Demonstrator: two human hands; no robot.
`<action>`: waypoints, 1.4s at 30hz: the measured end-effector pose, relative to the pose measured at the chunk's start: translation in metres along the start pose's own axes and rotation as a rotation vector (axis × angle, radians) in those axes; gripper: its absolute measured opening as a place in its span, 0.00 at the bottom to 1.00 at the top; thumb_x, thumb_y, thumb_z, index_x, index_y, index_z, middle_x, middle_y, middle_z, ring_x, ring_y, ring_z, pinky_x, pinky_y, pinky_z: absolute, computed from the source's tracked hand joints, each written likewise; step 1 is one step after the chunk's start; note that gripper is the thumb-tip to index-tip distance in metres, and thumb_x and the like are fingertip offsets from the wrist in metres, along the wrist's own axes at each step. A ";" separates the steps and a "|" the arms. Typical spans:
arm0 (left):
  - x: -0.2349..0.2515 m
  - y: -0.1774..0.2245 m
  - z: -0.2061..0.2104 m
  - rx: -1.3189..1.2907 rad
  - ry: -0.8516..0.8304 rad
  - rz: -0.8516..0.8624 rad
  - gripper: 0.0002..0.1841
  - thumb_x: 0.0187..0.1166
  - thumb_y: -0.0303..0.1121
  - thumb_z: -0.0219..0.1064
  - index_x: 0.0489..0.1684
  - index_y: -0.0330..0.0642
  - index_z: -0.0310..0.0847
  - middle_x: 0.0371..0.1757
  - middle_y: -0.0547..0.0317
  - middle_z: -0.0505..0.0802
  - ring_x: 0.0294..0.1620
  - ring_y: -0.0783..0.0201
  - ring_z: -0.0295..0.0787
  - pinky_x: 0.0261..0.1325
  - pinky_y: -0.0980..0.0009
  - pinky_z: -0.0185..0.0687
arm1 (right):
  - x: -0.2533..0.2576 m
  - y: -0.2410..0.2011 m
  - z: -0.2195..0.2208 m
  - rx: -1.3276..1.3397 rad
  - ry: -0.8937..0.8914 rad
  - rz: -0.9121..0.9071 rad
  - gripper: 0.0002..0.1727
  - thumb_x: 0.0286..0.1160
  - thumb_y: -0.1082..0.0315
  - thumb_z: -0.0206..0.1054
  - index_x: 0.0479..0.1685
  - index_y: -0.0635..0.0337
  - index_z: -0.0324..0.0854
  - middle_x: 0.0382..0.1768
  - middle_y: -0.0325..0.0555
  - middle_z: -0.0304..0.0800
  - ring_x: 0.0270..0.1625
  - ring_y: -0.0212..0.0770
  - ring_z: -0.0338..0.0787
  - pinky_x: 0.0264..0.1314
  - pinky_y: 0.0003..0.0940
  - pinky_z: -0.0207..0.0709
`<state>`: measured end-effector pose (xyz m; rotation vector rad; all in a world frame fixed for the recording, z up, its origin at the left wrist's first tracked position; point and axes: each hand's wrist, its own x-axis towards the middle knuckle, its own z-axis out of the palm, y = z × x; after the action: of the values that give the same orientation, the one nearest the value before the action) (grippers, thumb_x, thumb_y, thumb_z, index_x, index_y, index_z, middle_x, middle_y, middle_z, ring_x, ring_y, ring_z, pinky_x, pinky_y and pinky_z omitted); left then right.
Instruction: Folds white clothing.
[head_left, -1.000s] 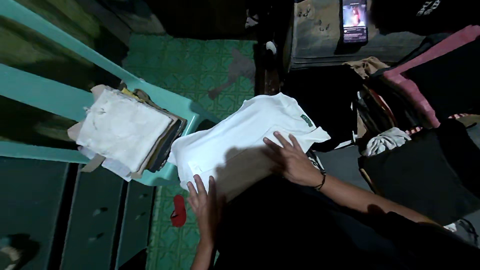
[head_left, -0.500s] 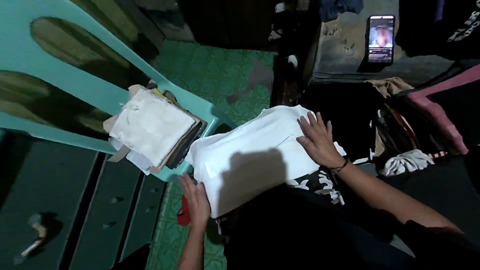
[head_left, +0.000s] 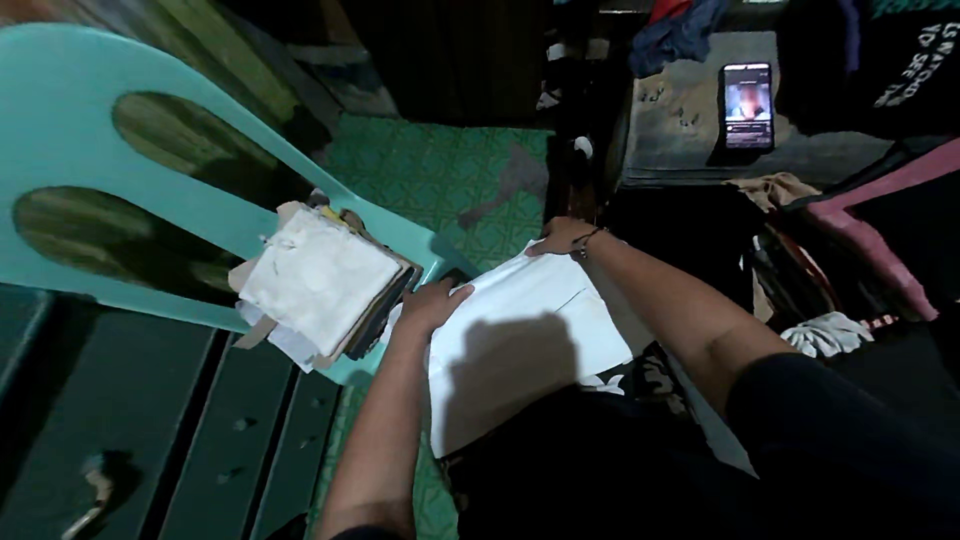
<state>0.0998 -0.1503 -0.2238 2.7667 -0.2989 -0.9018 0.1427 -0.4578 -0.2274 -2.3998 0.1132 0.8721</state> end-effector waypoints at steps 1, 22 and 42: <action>0.005 -0.002 -0.002 -0.071 -0.007 0.016 0.38 0.85 0.68 0.46 0.80 0.49 0.77 0.76 0.41 0.84 0.81 0.39 0.75 0.81 0.28 0.58 | 0.002 -0.001 -0.003 -0.007 -0.041 -0.004 0.37 0.71 0.39 0.75 0.60 0.69 0.85 0.59 0.67 0.87 0.65 0.63 0.85 0.69 0.67 0.73; -0.135 -0.072 -0.019 -0.130 0.479 0.034 0.06 0.75 0.28 0.76 0.40 0.34 0.86 0.33 0.44 0.90 0.32 0.44 0.88 0.39 0.37 0.82 | -0.053 0.035 -0.017 0.168 0.289 -0.654 0.13 0.66 0.67 0.80 0.38 0.64 0.83 0.34 0.49 0.83 0.36 0.41 0.81 0.42 0.41 0.78; -0.223 -0.073 0.106 -0.107 0.846 -0.012 0.03 0.69 0.23 0.65 0.28 0.32 0.81 0.34 0.43 0.88 0.41 0.42 0.86 0.56 0.40 0.72 | -0.129 0.080 0.051 -0.192 0.597 -0.801 0.08 0.58 0.82 0.66 0.34 0.64 0.86 0.42 0.55 0.87 0.52 0.59 0.86 0.57 0.61 0.77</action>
<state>-0.1306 -0.0381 -0.2032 2.7497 -0.0760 0.2840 -0.0079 -0.5110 -0.2199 -2.4674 -0.6832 -0.2094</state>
